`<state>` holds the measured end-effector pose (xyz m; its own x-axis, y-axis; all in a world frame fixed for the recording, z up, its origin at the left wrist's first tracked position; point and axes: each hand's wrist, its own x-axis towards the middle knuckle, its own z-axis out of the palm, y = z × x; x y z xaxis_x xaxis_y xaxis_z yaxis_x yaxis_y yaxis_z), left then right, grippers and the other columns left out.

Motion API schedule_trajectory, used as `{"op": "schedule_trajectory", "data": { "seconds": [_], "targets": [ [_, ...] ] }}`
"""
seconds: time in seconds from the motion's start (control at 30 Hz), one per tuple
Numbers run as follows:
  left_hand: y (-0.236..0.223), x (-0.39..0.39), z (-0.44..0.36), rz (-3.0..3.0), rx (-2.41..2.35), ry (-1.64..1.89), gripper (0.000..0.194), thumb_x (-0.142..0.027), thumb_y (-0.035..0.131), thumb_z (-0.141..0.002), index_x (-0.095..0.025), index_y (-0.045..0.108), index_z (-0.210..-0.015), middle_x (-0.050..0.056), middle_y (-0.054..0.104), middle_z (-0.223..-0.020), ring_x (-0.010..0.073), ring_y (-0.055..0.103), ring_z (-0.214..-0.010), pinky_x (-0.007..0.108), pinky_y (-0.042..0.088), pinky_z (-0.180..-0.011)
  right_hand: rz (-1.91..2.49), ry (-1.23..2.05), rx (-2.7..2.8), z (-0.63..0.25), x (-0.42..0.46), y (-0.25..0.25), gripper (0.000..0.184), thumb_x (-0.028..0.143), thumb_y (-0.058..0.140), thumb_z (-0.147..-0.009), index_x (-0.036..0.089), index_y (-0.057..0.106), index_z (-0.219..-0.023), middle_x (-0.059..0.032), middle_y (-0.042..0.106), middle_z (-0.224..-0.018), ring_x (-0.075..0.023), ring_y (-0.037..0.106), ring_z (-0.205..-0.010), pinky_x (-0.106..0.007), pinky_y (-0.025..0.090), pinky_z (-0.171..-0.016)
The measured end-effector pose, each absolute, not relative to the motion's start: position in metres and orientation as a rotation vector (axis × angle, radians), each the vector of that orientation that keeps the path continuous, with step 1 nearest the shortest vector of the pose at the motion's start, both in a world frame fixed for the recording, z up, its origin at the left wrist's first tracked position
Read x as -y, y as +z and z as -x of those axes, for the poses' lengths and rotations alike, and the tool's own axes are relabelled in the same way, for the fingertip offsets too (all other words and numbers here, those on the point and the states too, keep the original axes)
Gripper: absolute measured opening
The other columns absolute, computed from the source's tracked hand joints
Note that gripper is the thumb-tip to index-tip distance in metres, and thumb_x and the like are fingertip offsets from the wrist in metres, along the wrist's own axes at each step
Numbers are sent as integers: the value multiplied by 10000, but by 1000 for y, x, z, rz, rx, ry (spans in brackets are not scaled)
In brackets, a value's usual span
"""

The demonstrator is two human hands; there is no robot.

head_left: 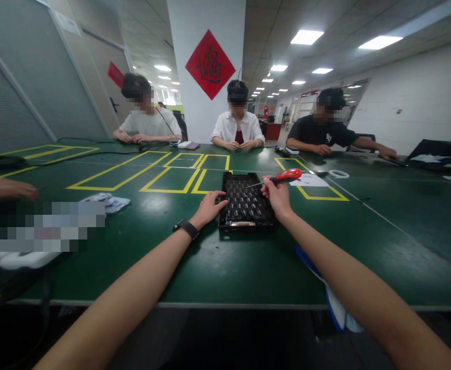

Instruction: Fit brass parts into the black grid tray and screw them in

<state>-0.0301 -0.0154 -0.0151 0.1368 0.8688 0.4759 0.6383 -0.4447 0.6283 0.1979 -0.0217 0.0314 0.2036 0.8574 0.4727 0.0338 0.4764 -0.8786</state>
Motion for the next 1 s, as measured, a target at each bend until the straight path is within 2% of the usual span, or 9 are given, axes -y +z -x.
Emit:
{"op": "schedule_trajectory", "data": {
  "seconds": [0.17,0.33,0.47,0.67,1.0],
  "targets": [
    [-20,12,28,-2172,-1406,1180,281,-209,493,-772,-167,607,-1025,80,597,-1026,206,520,-975,370,394,-918,976,723,1258,-206,10,20,179,299,582,-690,145,621,-772,-1,589,-557,-125,554,-540,-259,449,-567],
    [-18,13,28,-2163,-1425,1186,238,-195,494,-755,-171,628,-950,69,606,-958,206,529,-936,367,409,-889,995,773,1293,-206,4,13,184,305,582,-692,148,626,-778,-10,615,-584,-136,587,-589,-276,468,-626],
    [-18,13,29,-2175,-1440,1159,245,-194,477,-764,-169,621,-961,71,595,-984,199,529,-937,354,418,-885,999,761,1320,-207,4,11,200,318,584,-694,153,631,-797,-11,629,-607,-135,594,-603,-279,474,-660],
    [-16,15,27,-2235,-1483,1117,260,-178,450,-774,-157,607,-980,70,599,-1004,194,515,-996,344,408,-919,1024,721,1353,-207,5,11,207,318,578,-696,154,636,-810,-15,636,-607,-138,593,-593,-269,476,-655],
    [-18,14,28,-2213,-1480,1159,229,-185,479,-778,-165,619,-958,62,586,-956,186,529,-953,346,429,-898,985,740,1324,-206,7,15,223,333,581,-698,149,640,-809,-17,645,-610,-135,597,-596,-267,483,-657]
  ]
}}
